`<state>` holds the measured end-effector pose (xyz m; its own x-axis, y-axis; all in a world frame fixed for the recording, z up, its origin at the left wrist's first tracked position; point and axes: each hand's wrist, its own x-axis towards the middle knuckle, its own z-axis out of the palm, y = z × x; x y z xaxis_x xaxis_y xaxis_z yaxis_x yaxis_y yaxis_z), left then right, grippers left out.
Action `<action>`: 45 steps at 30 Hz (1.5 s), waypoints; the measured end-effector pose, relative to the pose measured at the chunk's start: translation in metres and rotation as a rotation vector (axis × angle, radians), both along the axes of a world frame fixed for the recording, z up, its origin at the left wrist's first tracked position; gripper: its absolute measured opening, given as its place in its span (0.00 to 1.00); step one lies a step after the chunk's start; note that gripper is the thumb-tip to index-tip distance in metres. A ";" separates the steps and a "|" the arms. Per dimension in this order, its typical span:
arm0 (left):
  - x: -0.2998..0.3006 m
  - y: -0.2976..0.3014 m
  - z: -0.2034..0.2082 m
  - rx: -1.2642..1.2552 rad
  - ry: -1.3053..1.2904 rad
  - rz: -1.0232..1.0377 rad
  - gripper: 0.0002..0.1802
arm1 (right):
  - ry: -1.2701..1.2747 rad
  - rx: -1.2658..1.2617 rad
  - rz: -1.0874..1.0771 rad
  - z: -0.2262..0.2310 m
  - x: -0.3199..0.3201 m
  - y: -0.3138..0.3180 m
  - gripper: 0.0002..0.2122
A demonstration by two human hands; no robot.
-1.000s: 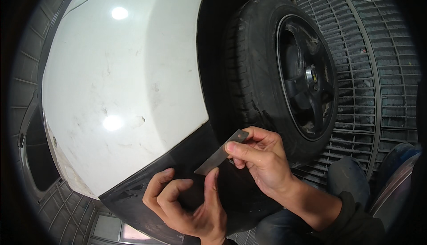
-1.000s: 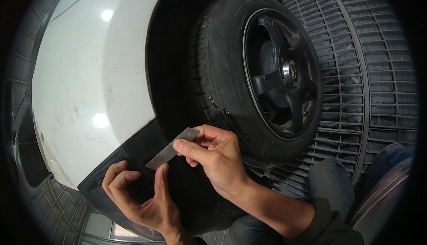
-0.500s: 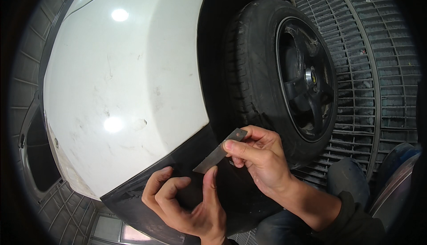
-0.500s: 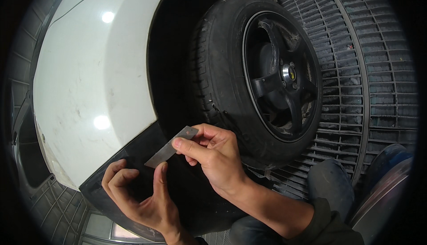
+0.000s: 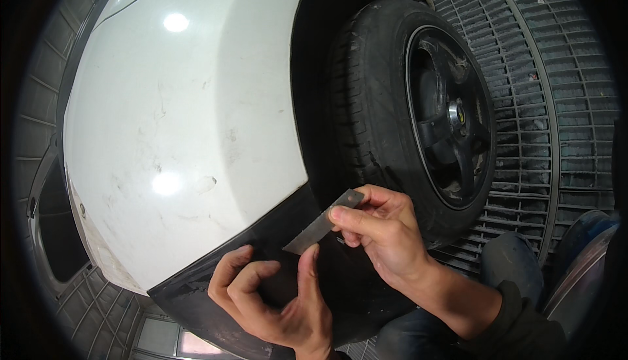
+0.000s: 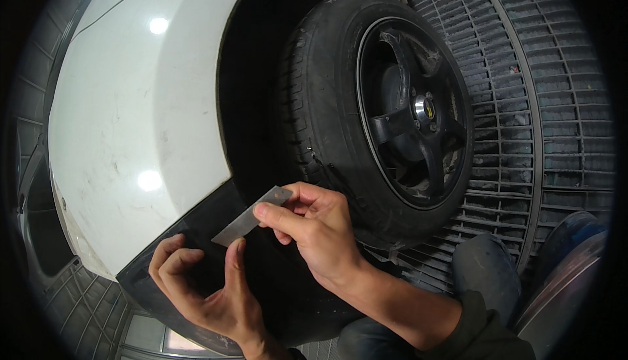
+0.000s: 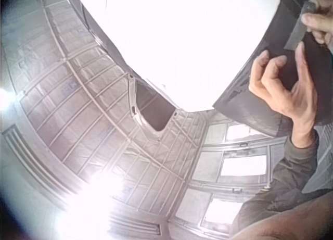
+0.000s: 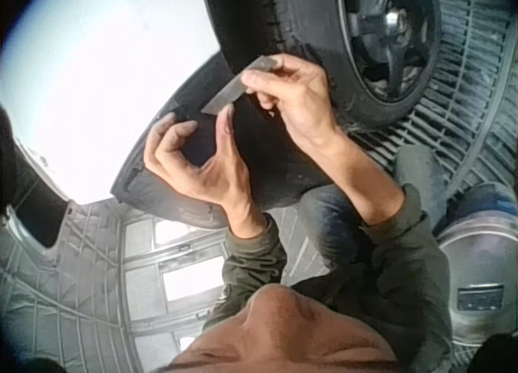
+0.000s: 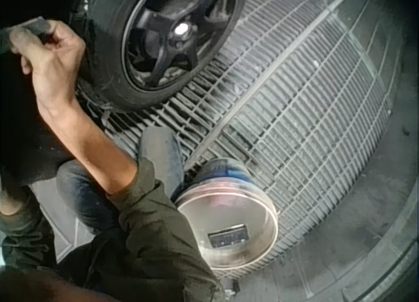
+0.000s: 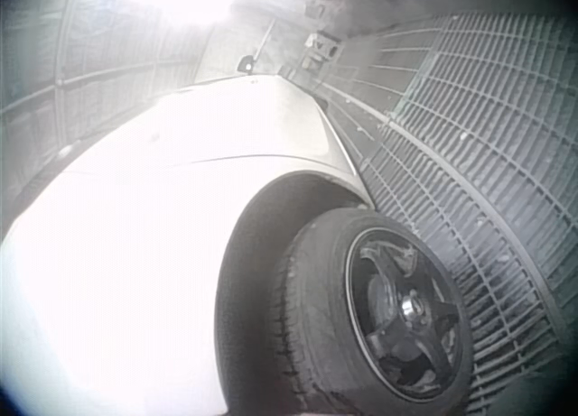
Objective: The person applies a black vinyl wrap to the rear bumper of a white car. They smooth the material with a squeegee, retrieve a utility knife blade, and trim the edges along the bumper contours. The person then smooths the wrapped surface again to remove bubbles and ensure adhesion.
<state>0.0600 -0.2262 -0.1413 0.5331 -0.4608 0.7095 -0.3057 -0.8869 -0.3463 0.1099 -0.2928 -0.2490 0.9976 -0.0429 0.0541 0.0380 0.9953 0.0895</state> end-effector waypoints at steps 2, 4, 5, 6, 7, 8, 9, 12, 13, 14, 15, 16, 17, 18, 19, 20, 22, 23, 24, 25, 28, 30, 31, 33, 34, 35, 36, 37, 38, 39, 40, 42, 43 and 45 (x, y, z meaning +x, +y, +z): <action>0.000 0.000 -0.001 0.008 -0.016 -0.013 0.24 | -0.005 0.000 0.008 -0.002 -0.003 0.001 0.03; 0.000 0.000 -0.002 0.006 -0.022 -0.019 0.24 | -0.014 -0.004 0.005 -0.002 -0.002 0.001 0.02; 0.000 0.000 -0.003 -0.001 -0.021 -0.018 0.24 | -0.018 -0.006 0.003 -0.003 -0.001 0.001 0.02; 0.001 0.000 -0.003 -0.007 -0.019 -0.018 0.24 | -0.016 -0.005 0.000 -0.003 -0.001 0.002 0.02; 0.001 -0.001 -0.003 -0.006 -0.023 -0.020 0.24 | -0.016 -0.005 -0.002 -0.002 0.000 0.002 0.02; 0.002 0.000 -0.004 -0.006 -0.026 -0.023 0.24 | -0.015 -0.006 -0.005 -0.002 0.000 0.002 0.02; 0.002 0.000 -0.004 -0.005 -0.029 -0.027 0.24 | -0.018 -0.007 -0.007 -0.003 0.001 0.002 0.02; 0.002 -0.001 -0.003 -0.007 -0.029 -0.029 0.24 | -0.023 -0.004 -0.009 -0.001 0.001 0.001 0.02; 0.001 -0.001 -0.002 -0.006 -0.019 -0.020 0.24 | -0.021 0.000 -0.009 -0.001 0.002 0.001 0.02; 0.001 -0.001 0.000 -0.005 -0.009 -0.011 0.24 | -0.020 0.004 -0.009 -0.001 0.002 0.002 0.01; 0.000 -0.001 0.000 -0.003 0.001 -0.001 0.24 | -0.011 0.010 -0.006 0.000 0.002 0.002 0.02; 0.002 -0.001 -0.001 -0.008 -0.009 -0.015 0.24 | -0.001 0.013 -0.005 0.001 0.003 0.002 0.03; 0.003 -0.001 -0.003 -0.013 -0.019 -0.028 0.24 | 0.009 0.017 -0.004 0.001 0.003 0.002 0.04; 0.005 -0.002 -0.005 -0.018 -0.030 -0.041 0.24 | 0.009 0.016 -0.008 0.000 0.003 0.002 0.04; 0.004 -0.002 -0.003 -0.009 -0.024 -0.020 0.24 | 0.007 0.018 -0.012 0.001 0.003 0.002 0.04; 0.002 -0.003 -0.001 -0.001 -0.017 0.000 0.24 | 0.005 0.020 -0.015 0.001 0.003 0.001 0.04; 0.002 -0.004 0.001 0.004 -0.012 0.020 0.24 | 0.005 0.021 -0.018 0.002 0.004 0.001 0.04; 0.002 -0.004 0.001 0.001 -0.014 0.020 0.24 | 0.005 0.022 -0.018 0.002 0.004 0.001 0.04; 0.002 -0.004 0.001 -0.003 -0.015 0.020 0.24 | 0.004 0.021 -0.016 0.003 0.004 0.001 0.04; 0.003 -0.004 0.001 0.000 -0.016 0.019 0.24 | 0.004 0.020 -0.016 0.003 0.005 0.001 0.04; 0.004 -0.005 0.001 0.004 -0.020 0.022 0.25 | 0.003 0.017 -0.011 0.003 0.006 0.000 0.04; 0.005 -0.005 0.001 0.003 -0.022 0.029 0.25 | 0.004 0.017 -0.013 0.002 0.007 0.000 0.04; 0.005 -0.005 0.001 0.000 -0.023 0.026 0.25 | 0.003 0.018 -0.015 0.003 0.008 0.000 0.04; 0.006 -0.006 0.001 -0.007 -0.026 0.022 0.25 | -0.001 0.017 -0.017 0.003 0.008 0.000 0.04; 0.006 -0.006 0.001 -0.006 -0.029 0.022 0.25 | -0.004 0.013 -0.018 0.003 0.008 -0.001 0.04; 0.006 -0.007 0.001 -0.005 -0.032 0.022 0.25 | -0.007 0.009 -0.020 0.003 0.008 -0.002 0.03; 0.006 -0.007 0.002 -0.003 -0.034 0.022 0.25 | -0.002 0.007 -0.019 0.004 0.008 -0.003 0.03; 0.006 -0.008 0.002 -0.005 -0.041 0.023 0.25 | 0.003 0.005 -0.019 0.005 0.009 -0.003 0.03; 0.008 -0.008 0.002 -0.006 -0.048 0.025 0.25 | 0.009 0.003 -0.019 0.006 0.009 -0.004 0.03; 0.008 -0.007 0.002 -0.008 -0.055 0.026 0.26 | 0.010 0.003 -0.016 0.006 0.009 -0.004 0.03; 0.008 -0.007 0.002 -0.008 -0.053 0.025 0.26 | 0.010 0.002 -0.013 0.005 0.009 -0.004 0.03; 0.009 -0.006 0.001 -0.010 -0.050 0.022 0.26 | 0.008 0.002 -0.004 0.004 0.008 -0.003 0.03; 0.008 -0.005 0.001 0.000 -0.045 0.019 0.26 | 0.002 0.005 0.005 0.003 0.007 -0.002 0.03; 0.005 -0.001 0.003 0.019 -0.035 0.015 0.26 | -0.012 0.014 0.011 0.002 0.005 -0.001 0.03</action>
<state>0.0651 -0.2273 -0.1383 0.5146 -0.4664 0.7194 -0.2801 -0.8845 -0.3731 0.1150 -0.2936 -0.2472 0.9974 -0.0323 0.0651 0.0254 0.9943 0.1034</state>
